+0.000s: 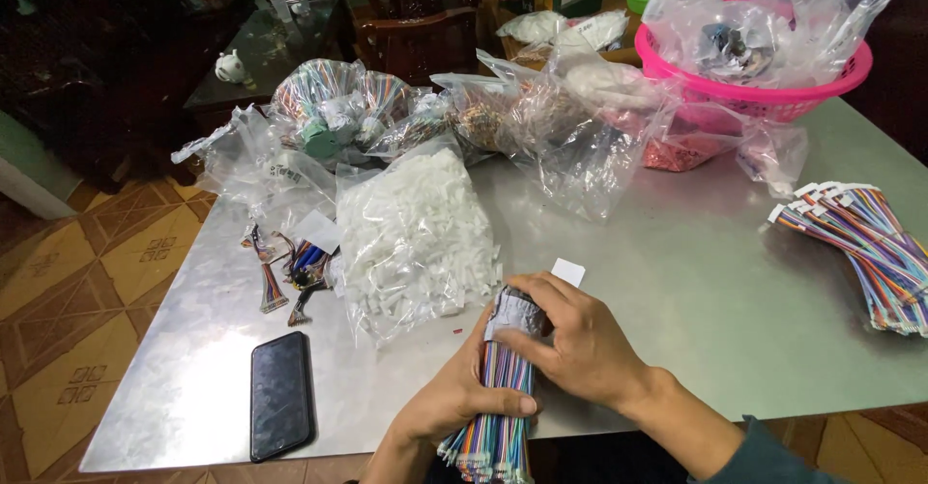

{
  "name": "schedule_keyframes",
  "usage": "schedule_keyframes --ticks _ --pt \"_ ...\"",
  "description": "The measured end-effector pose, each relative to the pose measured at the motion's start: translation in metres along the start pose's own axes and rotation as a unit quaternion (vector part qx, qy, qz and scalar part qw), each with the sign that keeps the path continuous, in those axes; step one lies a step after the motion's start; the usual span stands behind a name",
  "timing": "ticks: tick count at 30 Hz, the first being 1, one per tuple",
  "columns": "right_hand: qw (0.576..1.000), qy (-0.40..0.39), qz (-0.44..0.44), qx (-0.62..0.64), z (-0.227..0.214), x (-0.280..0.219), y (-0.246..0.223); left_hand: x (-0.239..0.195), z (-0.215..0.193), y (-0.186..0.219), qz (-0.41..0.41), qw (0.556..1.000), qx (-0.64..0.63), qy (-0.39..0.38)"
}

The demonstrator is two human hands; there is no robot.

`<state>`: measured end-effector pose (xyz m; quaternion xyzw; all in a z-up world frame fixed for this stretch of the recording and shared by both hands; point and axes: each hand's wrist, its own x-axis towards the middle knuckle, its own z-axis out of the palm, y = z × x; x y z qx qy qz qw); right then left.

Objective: The person sits at a table and assembles flat ribbon cables by inserting them into white plastic connectors. They gather the finished cables into a bundle, secure them with a rubber band, and place them into a plastic bag. The person also handles a smartphone on the table during the process.

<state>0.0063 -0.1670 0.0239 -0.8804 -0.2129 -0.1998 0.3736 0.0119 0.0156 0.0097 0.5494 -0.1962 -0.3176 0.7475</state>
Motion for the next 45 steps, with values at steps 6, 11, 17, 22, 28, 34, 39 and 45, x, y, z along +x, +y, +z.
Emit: schedule_keyframes --ticks 6,11,17,22,28,34,39,45 --pt "0.989 0.087 -0.111 -0.053 -0.002 0.001 0.008 -0.001 0.007 0.004 0.041 0.998 0.022 -0.045" --pt "0.996 0.038 -0.073 -0.018 -0.005 0.001 0.014 0.001 0.004 0.002 0.042 0.998 0.031 -0.028" --pt "0.995 -0.033 -0.094 -0.004 -0.01 0.003 0.023 0.003 -0.007 -0.01 0.028 0.999 -0.037 -0.027" --pt "0.979 0.049 -0.189 -0.065 -0.001 0.0 0.023 -0.002 -0.008 -0.01 -0.005 0.996 -0.073 -0.057" --pt "0.968 0.095 -0.205 -0.113 0.004 -0.003 0.027 -0.002 -0.009 -0.01 -0.021 0.995 -0.056 -0.076" --pt "0.989 0.14 0.052 -0.011 -0.003 0.0 0.048 -0.006 -0.001 -0.006 -0.003 0.995 -0.06 -0.077" --pt "0.913 0.216 0.306 0.161 -0.028 0.015 0.064 -0.004 -0.014 -0.023 -0.023 0.989 -0.111 -0.097" --pt "0.964 0.083 0.239 -0.075 -0.034 0.005 0.094 0.001 -0.008 -0.01 -0.004 0.998 -0.058 -0.021"
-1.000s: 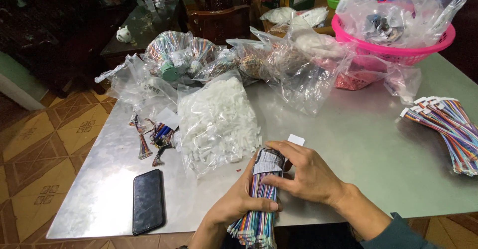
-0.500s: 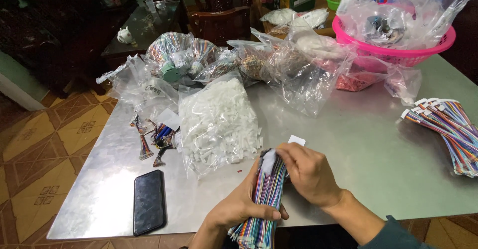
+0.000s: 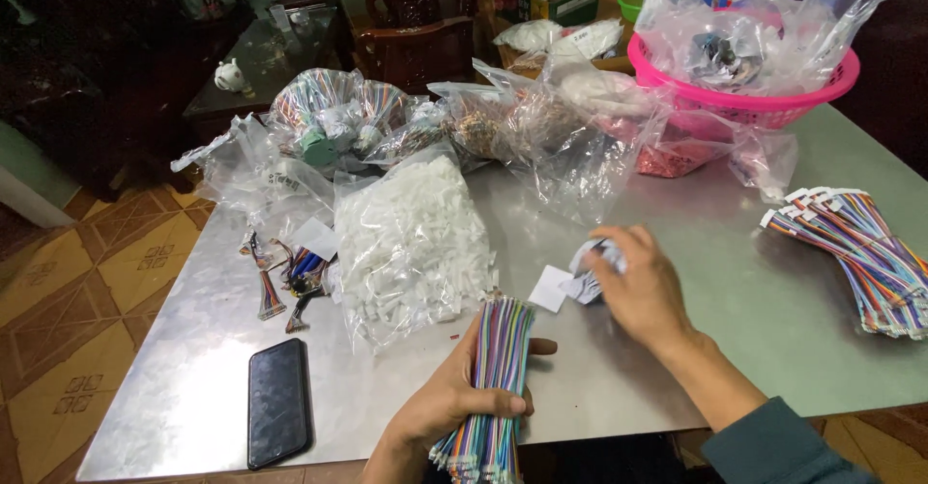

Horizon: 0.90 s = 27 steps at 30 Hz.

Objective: The person sits at a table and assembles flat ribbon cables by inserting them into white plastic connectors. They gather the finished cables into a bundle, secure them with a rubber band, and place them into a plastic bag. The person also handles a smartphone on the table during the process.

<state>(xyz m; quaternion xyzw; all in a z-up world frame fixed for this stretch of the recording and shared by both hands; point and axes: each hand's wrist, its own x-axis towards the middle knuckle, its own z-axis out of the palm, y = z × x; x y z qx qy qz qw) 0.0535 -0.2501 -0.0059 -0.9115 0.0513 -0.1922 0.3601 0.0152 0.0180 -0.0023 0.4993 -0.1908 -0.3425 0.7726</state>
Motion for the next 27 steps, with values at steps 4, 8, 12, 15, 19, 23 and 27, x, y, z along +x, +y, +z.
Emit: schedule_keyframes --ticks 4,8,12,15,19,23,27 --pt "0.992 -0.087 -0.019 -0.087 0.018 -0.008 -0.01 0.0 -0.003 -0.002 0.008 1.0 0.011 0.01" --pt "0.97 -0.121 -0.189 -0.097 0.033 -0.015 -0.002 0.001 0.002 0.002 0.06 0.996 0.058 -0.006" --pt "0.94 -0.183 -0.269 -0.105 0.03 -0.018 -0.008 0.003 0.006 0.007 0.078 0.994 0.07 -0.009" --pt "0.941 -0.163 -0.29 -0.063 0.033 -0.019 -0.011 0.0 0.006 0.005 0.023 0.999 0.034 0.029" --pt "0.956 -0.103 -0.273 -0.037 0.039 -0.014 0.0 -0.004 0.007 0.005 -0.028 0.999 0.021 0.031" --pt "0.971 -0.052 -0.226 -0.057 0.04 -0.017 0.0 -0.006 0.011 0.007 -0.031 0.998 0.044 0.026" --pt "0.987 -0.087 -0.104 -0.087 0.036 -0.015 -0.007 -0.004 0.015 0.011 -0.039 0.995 0.081 0.033"
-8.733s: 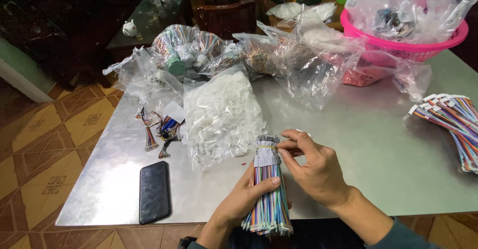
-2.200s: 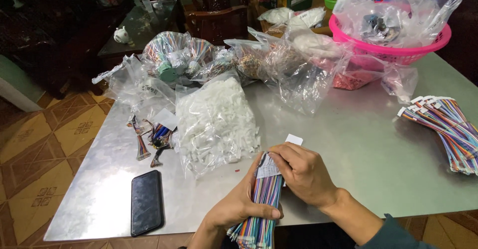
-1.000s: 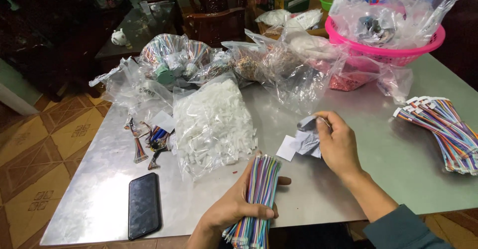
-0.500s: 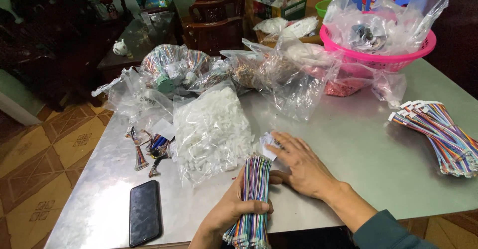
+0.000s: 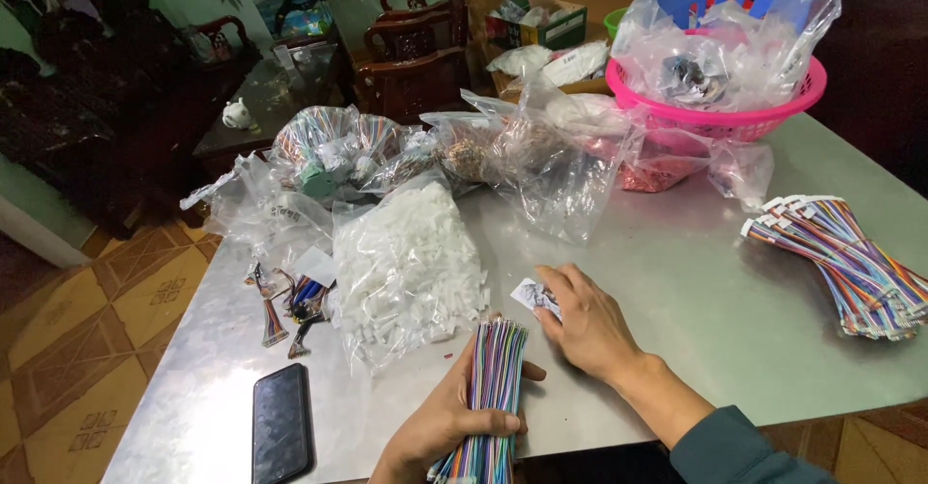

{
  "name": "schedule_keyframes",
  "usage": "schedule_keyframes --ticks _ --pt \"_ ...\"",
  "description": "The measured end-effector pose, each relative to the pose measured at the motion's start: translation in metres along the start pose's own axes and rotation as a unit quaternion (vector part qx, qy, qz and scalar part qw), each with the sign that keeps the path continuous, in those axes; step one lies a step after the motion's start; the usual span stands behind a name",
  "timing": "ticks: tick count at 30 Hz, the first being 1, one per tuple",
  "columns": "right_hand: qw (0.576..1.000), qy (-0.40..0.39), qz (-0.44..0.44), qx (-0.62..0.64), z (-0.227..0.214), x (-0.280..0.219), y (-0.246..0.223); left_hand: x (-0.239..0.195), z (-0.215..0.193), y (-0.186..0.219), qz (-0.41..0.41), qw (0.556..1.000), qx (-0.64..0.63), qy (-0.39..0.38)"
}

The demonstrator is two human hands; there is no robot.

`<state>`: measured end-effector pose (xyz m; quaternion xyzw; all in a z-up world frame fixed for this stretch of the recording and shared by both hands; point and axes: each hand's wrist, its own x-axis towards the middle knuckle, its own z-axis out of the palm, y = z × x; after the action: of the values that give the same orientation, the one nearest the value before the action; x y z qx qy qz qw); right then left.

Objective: The person sits at a table and assembles flat ribbon cables by inserting them into white plastic connectors. They gather the finished cables into a bundle, secure them with a rubber band, and place them into a plastic bag. The person also handles a smartphone on the table during the process.

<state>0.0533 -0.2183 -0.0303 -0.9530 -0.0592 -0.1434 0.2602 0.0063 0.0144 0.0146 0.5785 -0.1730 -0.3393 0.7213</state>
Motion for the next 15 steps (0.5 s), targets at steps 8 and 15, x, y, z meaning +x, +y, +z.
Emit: schedule_keyframes --ticks 8,15 --pt "0.998 -0.019 -0.043 -0.031 0.003 0.004 0.004 0.018 0.031 0.023 -0.072 0.995 0.031 0.064" --pt "0.996 0.033 0.025 -0.085 0.018 0.006 0.031 0.097 0.011 0.034 0.079 0.974 0.159 0.144"
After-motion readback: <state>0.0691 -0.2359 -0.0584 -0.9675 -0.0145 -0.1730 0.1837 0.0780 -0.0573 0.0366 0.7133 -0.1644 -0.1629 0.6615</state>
